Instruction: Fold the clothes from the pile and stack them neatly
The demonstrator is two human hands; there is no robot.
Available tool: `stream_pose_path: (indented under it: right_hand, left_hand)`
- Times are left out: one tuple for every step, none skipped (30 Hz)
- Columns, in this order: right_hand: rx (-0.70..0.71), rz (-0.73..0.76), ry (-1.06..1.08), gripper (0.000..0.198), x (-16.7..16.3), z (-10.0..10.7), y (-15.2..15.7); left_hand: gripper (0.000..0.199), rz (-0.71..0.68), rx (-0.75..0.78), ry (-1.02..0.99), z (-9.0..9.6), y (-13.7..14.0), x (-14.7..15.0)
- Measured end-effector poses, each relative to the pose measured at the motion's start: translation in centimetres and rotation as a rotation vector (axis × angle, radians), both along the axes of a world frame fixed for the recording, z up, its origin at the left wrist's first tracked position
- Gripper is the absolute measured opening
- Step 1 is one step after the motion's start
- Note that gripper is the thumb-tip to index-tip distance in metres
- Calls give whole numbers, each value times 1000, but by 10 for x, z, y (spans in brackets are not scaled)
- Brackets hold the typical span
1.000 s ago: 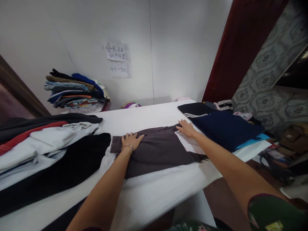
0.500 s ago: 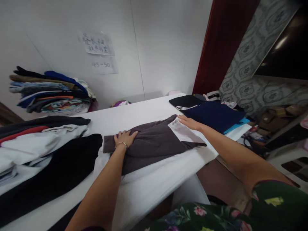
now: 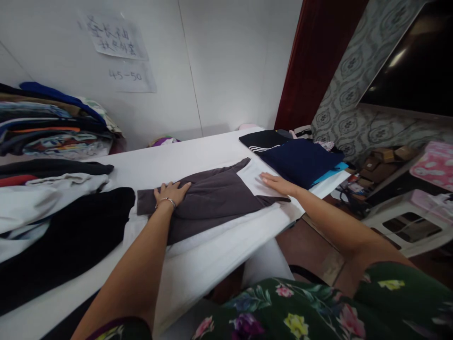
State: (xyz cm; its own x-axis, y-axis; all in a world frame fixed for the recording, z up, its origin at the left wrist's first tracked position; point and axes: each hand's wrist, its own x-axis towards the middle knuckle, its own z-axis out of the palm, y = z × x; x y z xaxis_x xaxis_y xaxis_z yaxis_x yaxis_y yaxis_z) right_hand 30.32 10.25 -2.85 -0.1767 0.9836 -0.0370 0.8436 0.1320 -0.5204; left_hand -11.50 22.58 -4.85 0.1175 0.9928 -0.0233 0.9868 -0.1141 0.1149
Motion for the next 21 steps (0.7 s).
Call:
stream_pose_path:
  right_hand:
    - [43,-25,-35,69,1,-2,-5]
    - [85,-38,-92,67,1,-7,-11]
    - [119,-37,-155,66,0,-13,-16]
    - [145,-26,-208,65,-2,-19,-21]
    - [165,-12,-246,64,-3,-25,-24]
    - [175,2,-267,64,-5,-29,-27]
    - [175,11,-274,63,-7,-31,-28]
    - [165,14,-270,62,-8,-30,-28]
    - [154,10,-255,60,-10,-27,-27]
    - [146,7,-230,58,-12,-23,-27]
    - [149,8,-197,56,-13,-18,-27]
    - [165,16,-159,54,-15,-13,-28]
    - [194,30,-118,53,-17,-9,-30]
    - [229,49,-78,51,-18,-6,-33]
    - [264,67,-40,50,-19,-5,-37]
    - [294,83,-10,49,-19,-6,-41]
    - [317,94,9,49,-18,-8,-44]
    - [332,100,17,50,-17,-11,-48]
    - [341,103,13,50,-15,-15,-50]
    - [347,105,0,49,-13,-19,-52]
    - [354,107,-19,47,-12,-23,-53]
  left_hand:
    - [55,-8,-3,-3,0,0,0]
    - [55,-7,-5,-7,0,0,0]
    - [56,3,-6,-11,0,0,1]
    - [58,20,-5,-14,1,-1,2]
    - [60,37,-2,-17,2,-1,3]
    - [61,49,1,-20,3,-2,4]
    - [63,58,5,-22,4,-3,4]
    - [64,64,6,-25,5,-4,5]
    - [64,67,6,-28,6,-5,6]
    - [64,66,3,-31,8,-7,6]
    - [63,63,1,-33,9,-8,6]
    - [61,58,2,-37,10,-10,6]
    - [59,48,4,-42,11,-11,6]
    - [56,35,4,-48,12,-13,6]
    - [54,26,4,-60,13,-14,6]
    - [52,24,4,-79,13,-14,6]
    - [51,32,7,-107,13,-14,6]
    - [51,47,15,-142,13,-14,6]
    - [51,69,27,-182,14,-14,6]
    - [52,92,41,-221,15,-14,6]
    - [52,111,55,-259,17,-14,6]
